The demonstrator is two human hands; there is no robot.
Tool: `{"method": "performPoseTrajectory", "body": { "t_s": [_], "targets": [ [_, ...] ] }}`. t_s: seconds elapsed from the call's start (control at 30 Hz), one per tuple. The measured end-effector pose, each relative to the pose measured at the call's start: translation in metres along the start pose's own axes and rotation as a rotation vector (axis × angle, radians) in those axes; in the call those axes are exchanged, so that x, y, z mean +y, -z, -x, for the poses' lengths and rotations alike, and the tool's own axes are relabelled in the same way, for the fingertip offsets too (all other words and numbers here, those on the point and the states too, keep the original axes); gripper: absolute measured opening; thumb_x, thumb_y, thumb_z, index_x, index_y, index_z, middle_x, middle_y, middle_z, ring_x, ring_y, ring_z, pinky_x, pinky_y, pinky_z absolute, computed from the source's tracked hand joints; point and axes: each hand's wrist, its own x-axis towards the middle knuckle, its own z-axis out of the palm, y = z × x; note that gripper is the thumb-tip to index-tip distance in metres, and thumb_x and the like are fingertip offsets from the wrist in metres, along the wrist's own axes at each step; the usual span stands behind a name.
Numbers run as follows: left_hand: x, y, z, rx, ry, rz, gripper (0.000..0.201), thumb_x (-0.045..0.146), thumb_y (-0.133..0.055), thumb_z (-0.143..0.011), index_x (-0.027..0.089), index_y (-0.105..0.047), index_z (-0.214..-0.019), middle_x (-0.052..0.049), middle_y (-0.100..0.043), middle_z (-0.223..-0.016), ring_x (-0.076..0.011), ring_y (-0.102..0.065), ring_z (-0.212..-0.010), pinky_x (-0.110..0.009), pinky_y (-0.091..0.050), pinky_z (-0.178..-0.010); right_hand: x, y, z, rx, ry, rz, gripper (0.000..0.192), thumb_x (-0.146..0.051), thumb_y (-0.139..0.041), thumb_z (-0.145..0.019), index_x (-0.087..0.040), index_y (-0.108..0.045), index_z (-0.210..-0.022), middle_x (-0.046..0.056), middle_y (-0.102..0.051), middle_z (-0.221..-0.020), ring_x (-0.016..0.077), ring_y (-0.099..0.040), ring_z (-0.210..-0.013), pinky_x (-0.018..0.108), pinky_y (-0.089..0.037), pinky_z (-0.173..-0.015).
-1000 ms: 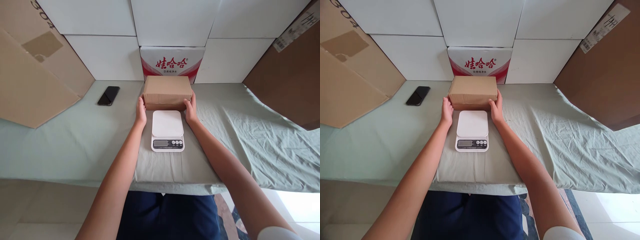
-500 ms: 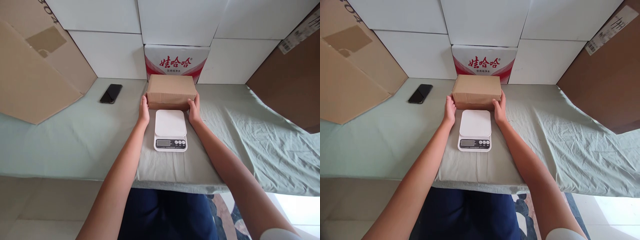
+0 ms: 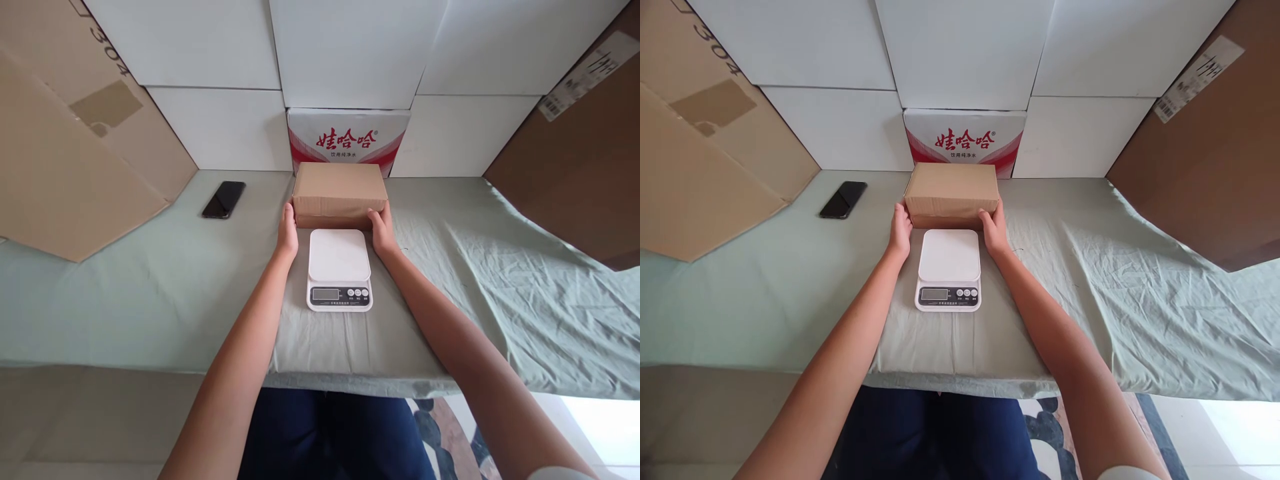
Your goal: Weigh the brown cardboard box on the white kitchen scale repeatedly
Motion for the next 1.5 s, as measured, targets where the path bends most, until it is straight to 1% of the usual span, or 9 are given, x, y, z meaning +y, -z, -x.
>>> {"method": "performPoseTrajectory", "body": {
  "t_s": [0.13,0.33,0.43,0.5,0.57,0.67,0.8,1.23,1.5],
  "targets": [
    [0.003,0.001,0.001,-0.007,-0.019,-0.014,0.082,0.084,-0.041,-0.091,0.025,-0.06,-0.144,-0.01,-0.055,-0.161,-0.0276,-0.044,-0.155,-0.041,-0.037,-0.126,0.002,0.002,-0.001,-0.027,0.071,0.0,0.064,-0.042,-0.059,-0.086,-0.03,-0.047,-0.148,0.004,-0.053,-0.159,0.0325,-0.045,-0.15,0.058,-0.029,-0.132],
    [0.03,0.005,0.017,-0.068,-0.194,-0.05,0.075,0.081,-0.045,-0.092,0.029,-0.058,-0.144,-0.009,-0.06,-0.155,-0.0279,-0.051,-0.149,-0.04,-0.041,-0.122,-0.016,0.01,0.013,-0.068,0.27,0.004,0.081,-0.057,-0.061,-0.09,-0.037,-0.03,-0.162,-0.002,-0.031,-0.174,0.0287,-0.021,-0.166,0.051,-0.017,-0.138],
    [0.048,0.008,0.042,-0.088,-0.281,-0.076,0.069,0.077,-0.044,-0.095,0.028,-0.058,-0.142,-0.011,-0.061,-0.152,-0.0291,-0.053,-0.147,-0.042,-0.04,-0.122,-0.029,0.016,0.041,-0.051,0.263,0.003,0.088,-0.06,-0.063,-0.089,-0.037,-0.024,-0.165,-0.001,-0.03,-0.175,0.0291,-0.023,-0.166,0.05,-0.018,-0.138],
    [0.057,0.011,0.066,-0.087,-0.307,-0.088,0.069,0.075,-0.044,-0.096,0.026,-0.058,-0.142,-0.012,-0.061,-0.151,-0.0308,-0.052,-0.148,-0.044,-0.04,-0.123,-0.033,0.023,0.065,-0.061,0.223,-0.005,0.089,-0.059,-0.065,-0.089,-0.04,-0.023,-0.164,-0.001,-0.031,-0.175,0.0299,-0.031,-0.162,0.052,-0.02,-0.137],
    [0.062,0.014,0.093,-0.095,-0.292,-0.086,0.074,0.077,-0.044,-0.094,0.025,-0.057,-0.144,-0.014,-0.061,-0.151,-0.0333,-0.052,-0.148,-0.045,-0.042,-0.121,-0.034,0.031,0.089,-0.07,0.163,-0.003,0.086,-0.059,-0.063,-0.09,-0.042,-0.023,-0.164,-0.002,-0.033,-0.174,0.0303,-0.038,-0.158,0.055,-0.03,-0.133],
    [0.063,0.022,0.13,-0.112,-0.225,-0.083,0.079,0.081,-0.044,-0.091,0.025,-0.056,-0.146,-0.015,-0.06,-0.152,-0.0358,-0.052,-0.148,-0.047,-0.043,-0.121,-0.033,0.042,0.114,-0.081,0.09,0.006,0.081,-0.061,-0.06,-0.091,-0.042,-0.028,-0.163,-0.002,-0.036,-0.173,0.029,-0.036,-0.16,0.052,-0.039,-0.128],
    [0.06,0.031,0.156,-0.122,-0.143,-0.077,0.082,0.082,-0.043,-0.09,0.027,-0.055,-0.149,-0.015,-0.059,-0.155,-0.0369,-0.05,-0.149,-0.049,-0.043,-0.121,-0.039,0.045,0.123,-0.078,0.07,-0.021,0.08,-0.058,-0.062,-0.091,-0.039,-0.032,-0.162,-0.002,-0.036,-0.173,0.0281,-0.027,-0.164,0.049,-0.028,-0.135],
    [0.06,0.03,0.152,-0.08,-0.121,-0.08,0.086,0.085,-0.041,-0.089,0.027,-0.052,-0.151,-0.014,-0.055,-0.159,-0.0354,-0.047,-0.152,-0.049,-0.041,-0.123,-0.051,0.038,0.122,-0.108,0.075,-0.02,0.08,-0.055,-0.064,-0.092,-0.037,-0.03,-0.163,0.001,-0.033,-0.174,0.0286,-0.021,-0.166,0.052,-0.019,-0.137],
    [0.057,0.031,0.15,-0.068,-0.121,-0.101,0.086,0.085,-0.038,-0.089,0.028,-0.052,-0.152,-0.014,-0.055,-0.159,-0.0342,-0.048,-0.152,-0.047,-0.043,-0.122,-0.048,0.038,0.123,-0.082,0.083,0.0,0.078,-0.053,-0.064,-0.092,-0.04,-0.033,-0.161,0.0,-0.029,-0.176,0.0316,-0.025,-0.164,0.056,-0.024,-0.136]
  ]
}}
